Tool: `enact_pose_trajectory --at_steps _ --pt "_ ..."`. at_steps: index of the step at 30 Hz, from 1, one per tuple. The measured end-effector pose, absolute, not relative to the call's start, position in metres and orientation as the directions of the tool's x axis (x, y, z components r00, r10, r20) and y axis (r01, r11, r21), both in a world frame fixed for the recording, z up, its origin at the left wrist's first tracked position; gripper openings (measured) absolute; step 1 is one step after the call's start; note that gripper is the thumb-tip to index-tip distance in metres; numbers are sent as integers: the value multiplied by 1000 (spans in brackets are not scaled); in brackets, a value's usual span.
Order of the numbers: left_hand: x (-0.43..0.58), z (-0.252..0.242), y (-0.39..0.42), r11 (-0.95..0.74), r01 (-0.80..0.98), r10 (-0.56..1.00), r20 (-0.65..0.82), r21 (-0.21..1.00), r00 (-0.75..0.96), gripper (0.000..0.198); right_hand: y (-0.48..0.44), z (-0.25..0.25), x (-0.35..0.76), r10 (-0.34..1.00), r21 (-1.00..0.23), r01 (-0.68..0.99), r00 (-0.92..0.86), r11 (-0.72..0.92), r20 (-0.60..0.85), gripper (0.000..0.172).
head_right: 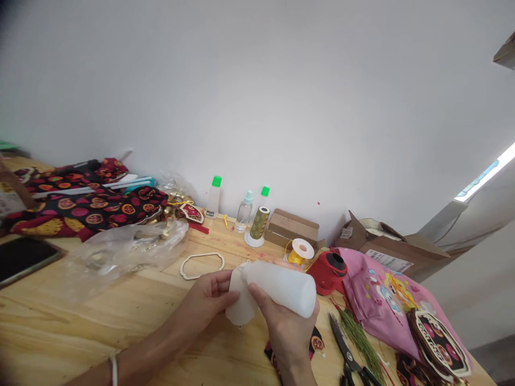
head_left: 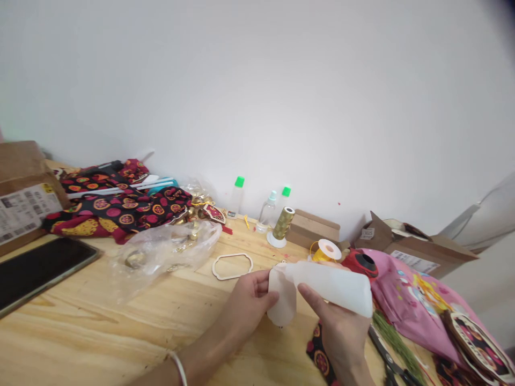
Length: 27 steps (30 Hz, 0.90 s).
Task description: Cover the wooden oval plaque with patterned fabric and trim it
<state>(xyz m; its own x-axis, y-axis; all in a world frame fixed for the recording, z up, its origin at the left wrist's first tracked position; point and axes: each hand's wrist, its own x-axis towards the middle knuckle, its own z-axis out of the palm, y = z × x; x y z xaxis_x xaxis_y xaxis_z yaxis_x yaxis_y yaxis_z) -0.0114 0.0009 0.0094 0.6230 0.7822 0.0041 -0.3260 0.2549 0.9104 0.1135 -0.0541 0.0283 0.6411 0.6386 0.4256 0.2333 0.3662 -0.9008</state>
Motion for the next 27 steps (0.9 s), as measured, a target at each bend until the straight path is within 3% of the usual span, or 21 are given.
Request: enact_pose_trajectory --at_steps 4,11,15,20,27 --pt "-13 12 1 289 -314 788 -38 904 615 42 -53 31 116 576 -901 217 707 375 410 34" --pt "-12 9 2 232 -319 796 9 919 605 40 -53 38 109 624 -915 183 683 359 381 38" --pt "-10 8 2 188 -317 791 49 930 610 37 -56 37 108 632 -916 269 663 299 401 33" --pt "-12 11 0 176 -324 785 66 929 616 33 -59 35 108 632 -894 332 633 299 447 42" --pt "-11 7 0 202 -349 778 66 915 625 34 -60 33 106 651 -869 405 583 286 486 39"
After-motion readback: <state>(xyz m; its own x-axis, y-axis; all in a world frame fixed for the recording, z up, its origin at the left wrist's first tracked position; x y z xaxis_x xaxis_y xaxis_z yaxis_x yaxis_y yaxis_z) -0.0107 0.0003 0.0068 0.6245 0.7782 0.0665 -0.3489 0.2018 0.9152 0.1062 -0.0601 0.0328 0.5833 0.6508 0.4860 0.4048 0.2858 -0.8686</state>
